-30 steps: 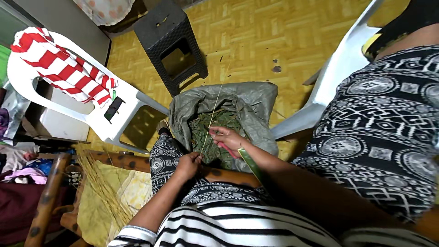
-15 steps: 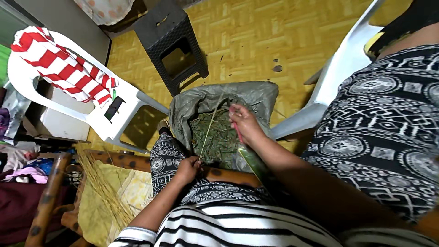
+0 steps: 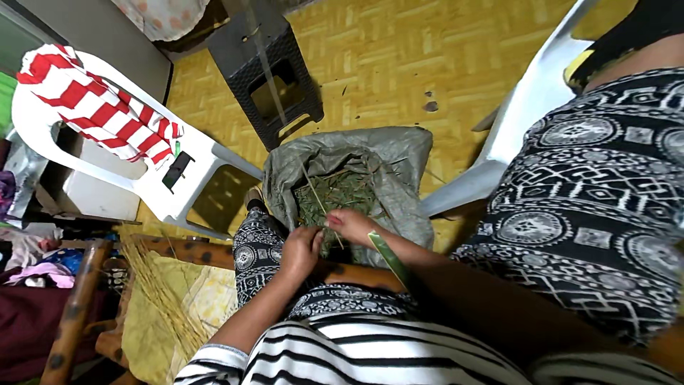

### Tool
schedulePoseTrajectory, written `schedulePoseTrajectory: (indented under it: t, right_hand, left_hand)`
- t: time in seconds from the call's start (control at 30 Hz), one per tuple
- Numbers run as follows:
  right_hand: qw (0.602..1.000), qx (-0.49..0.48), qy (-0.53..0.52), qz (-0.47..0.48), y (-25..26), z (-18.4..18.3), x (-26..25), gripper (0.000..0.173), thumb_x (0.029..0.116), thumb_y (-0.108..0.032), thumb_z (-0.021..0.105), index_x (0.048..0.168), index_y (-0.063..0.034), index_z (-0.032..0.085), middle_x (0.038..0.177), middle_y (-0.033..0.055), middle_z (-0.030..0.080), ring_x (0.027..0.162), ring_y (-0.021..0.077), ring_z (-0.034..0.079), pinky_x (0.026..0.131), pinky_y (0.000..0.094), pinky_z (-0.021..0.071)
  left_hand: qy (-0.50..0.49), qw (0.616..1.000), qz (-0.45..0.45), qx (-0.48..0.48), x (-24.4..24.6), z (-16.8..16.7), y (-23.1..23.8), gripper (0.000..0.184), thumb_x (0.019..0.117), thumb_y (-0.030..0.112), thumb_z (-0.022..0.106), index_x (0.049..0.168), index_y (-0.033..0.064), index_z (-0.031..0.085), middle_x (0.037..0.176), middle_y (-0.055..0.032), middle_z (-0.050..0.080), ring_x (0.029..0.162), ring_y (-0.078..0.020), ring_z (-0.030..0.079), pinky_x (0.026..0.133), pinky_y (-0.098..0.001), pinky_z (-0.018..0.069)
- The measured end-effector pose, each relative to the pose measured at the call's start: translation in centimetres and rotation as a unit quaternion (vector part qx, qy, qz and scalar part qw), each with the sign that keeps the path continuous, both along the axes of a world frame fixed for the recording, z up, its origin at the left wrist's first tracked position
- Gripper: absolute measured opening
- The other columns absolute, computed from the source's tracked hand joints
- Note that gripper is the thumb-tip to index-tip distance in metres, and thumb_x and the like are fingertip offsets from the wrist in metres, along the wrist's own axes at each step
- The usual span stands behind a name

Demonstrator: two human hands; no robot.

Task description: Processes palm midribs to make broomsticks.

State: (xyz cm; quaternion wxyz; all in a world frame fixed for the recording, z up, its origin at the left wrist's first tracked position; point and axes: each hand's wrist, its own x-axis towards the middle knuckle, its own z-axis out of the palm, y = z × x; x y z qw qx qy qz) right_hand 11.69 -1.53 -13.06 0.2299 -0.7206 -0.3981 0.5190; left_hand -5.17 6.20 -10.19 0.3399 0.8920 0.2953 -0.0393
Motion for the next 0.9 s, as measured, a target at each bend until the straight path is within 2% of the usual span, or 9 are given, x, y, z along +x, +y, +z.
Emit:
schedulePoseTrajectory:
  t: [0.1, 0.2, 0.27, 0.37, 0.47, 0.57, 0.7, 0.77, 0.9]
  right_hand:
    - [0.989, -0.021, -0.107, 0.103, 0.0, -0.2, 0.2, 0.031, 0.1093, -0.02, 0.049, 0.129, -0.0016, 0.066, 0.129, 0.0236, 0.066, 0.124, 0.0421, 0.061, 0.103, 0.0618, 0.0454]
    - [0.975, -0.018, -0.157, 0.154, -0.2, -0.5, 0.1, 0.03, 0.1077, -0.017, 0.049, 0.13, -0.0064, 0.066, 0.135, 0.0209, 0.063, 0.126, 0.0418, 0.06, 0.101, 0.0632, 0.0469]
    - [0.972, 0.003, -0.166, 0.166, -0.3, -0.6, 0.1, 0.03, 0.1068, -0.014, 0.05, 0.13, -0.0074, 0.068, 0.134, 0.0198, 0.064, 0.125, 0.0411, 0.061, 0.102, 0.0621, 0.0468]
    - [0.964, 0.013, -0.19, 0.187, -0.3, -0.8, 0.4, 0.031, 0.1055, -0.012, 0.051, 0.131, -0.0099, 0.068, 0.134, 0.0187, 0.064, 0.125, 0.0404, 0.06, 0.106, 0.0603, 0.0448]
    - [0.963, 0.028, -0.212, 0.165, -0.5, -1.2, 1.1, 0.03, 0.1051, -0.01, 0.053, 0.131, -0.0114, 0.07, 0.132, 0.0192, 0.065, 0.124, 0.041, 0.06, 0.107, 0.0595, 0.0428]
    - [0.974, 0.021, -0.221, 0.049, -0.6, -1.7, 2.4, 0.034, 0.105, -0.009, 0.054, 0.137, -0.0108, 0.066, 0.136, 0.0213, 0.064, 0.126, 0.044, 0.06, 0.105, 0.0638, 0.0439]
    - [0.972, 0.002, -0.169, -0.16, -0.7, -3.2, 3.8, 0.047, 0.108, -0.025, 0.055, 0.15, -0.005, 0.05, 0.144, 0.0257, 0.056, 0.128, 0.0492, 0.058, 0.103, 0.0698, 0.0439]
    - [0.979, 0.001, -0.119, -0.164, -0.4, -3.2, 3.5, 0.052, 0.1096, -0.034, 0.05, 0.153, -0.0044, 0.045, 0.149, 0.0253, 0.052, 0.132, 0.0472, 0.055, 0.107, 0.068, 0.0417]
    - [0.995, 0.065, -0.057, -0.044, -0.2, -2.0, 0.2, 0.047, 0.1118, -0.025, 0.044, 0.153, -0.0039, 0.045, 0.148, 0.024, 0.054, 0.134, 0.042, 0.055, 0.112, 0.0598, 0.0419]
  left_hand:
    - [-0.154, 0.966, -0.066, 0.198, -0.9, -0.1, 0.7, 0.023, 0.0949, 0.004, 0.063, 0.115, 0.0006, 0.075, 0.12, -0.0196, 0.071, 0.119, -0.0391, 0.065, 0.101, -0.0557, 0.0521]
    - [-0.111, 0.955, -0.091, 0.259, -0.9, 0.6, 1.6, 0.034, 0.0926, 0.001, 0.062, 0.124, 0.0062, 0.072, 0.14, -0.0212, 0.062, 0.138, -0.0434, 0.052, 0.113, -0.0651, 0.0379]
    - [0.032, 0.97, -0.091, 0.223, -0.8, 1.2, 2.1, 0.035, 0.1, 0.01, 0.058, 0.133, 0.0077, 0.068, 0.142, -0.02, 0.061, 0.142, -0.0407, 0.048, 0.118, -0.0652, 0.0294]
    - [0.173, 0.968, -0.091, 0.16, -0.7, 1.1, 2.5, 0.035, 0.107, 0.023, 0.05, 0.132, 0.0064, 0.068, 0.126, -0.0181, 0.071, 0.123, -0.0368, 0.064, 0.107, -0.0607, 0.0425]
    - [0.232, 0.968, -0.065, 0.063, -0.7, 1.4, 2.3, 0.037, 0.1103, 0.021, 0.044, 0.133, 0.0031, 0.065, 0.129, -0.0211, 0.068, 0.12, -0.0383, 0.066, 0.103, -0.0565, 0.0494]
    - [0.236, 0.971, 0.011, -0.036, -0.9, 1.2, 2.9, 0.038, 0.111, 0.021, 0.042, 0.135, 0.0001, 0.063, 0.127, -0.0229, 0.068, 0.12, -0.0359, 0.065, 0.106, -0.0534, 0.048]
    - [0.178, 0.967, 0.111, -0.149, -1.5, 0.7, 3.6, 0.036, 0.1115, 0.02, 0.043, 0.131, -0.0014, 0.063, 0.109, -0.0181, 0.07, 0.095, -0.0236, 0.069, 0.092, -0.0409, 0.0549]
    - [0.146, 0.957, 0.153, -0.198, -1.5, 0.3, 3.5, 0.032, 0.1113, 0.02, 0.044, 0.126, 0.0003, 0.065, 0.096, -0.0097, 0.069, 0.081, -0.0139, 0.065, 0.08, -0.0327, 0.0551]
    - [0.089, 0.931, 0.211, -0.286, -1.0, -0.6, 2.9, 0.029, 0.1111, 0.017, 0.044, 0.121, -0.0012, 0.065, 0.081, -0.0009, 0.063, 0.067, -0.0059, 0.057, 0.067, -0.0239, 0.0501]
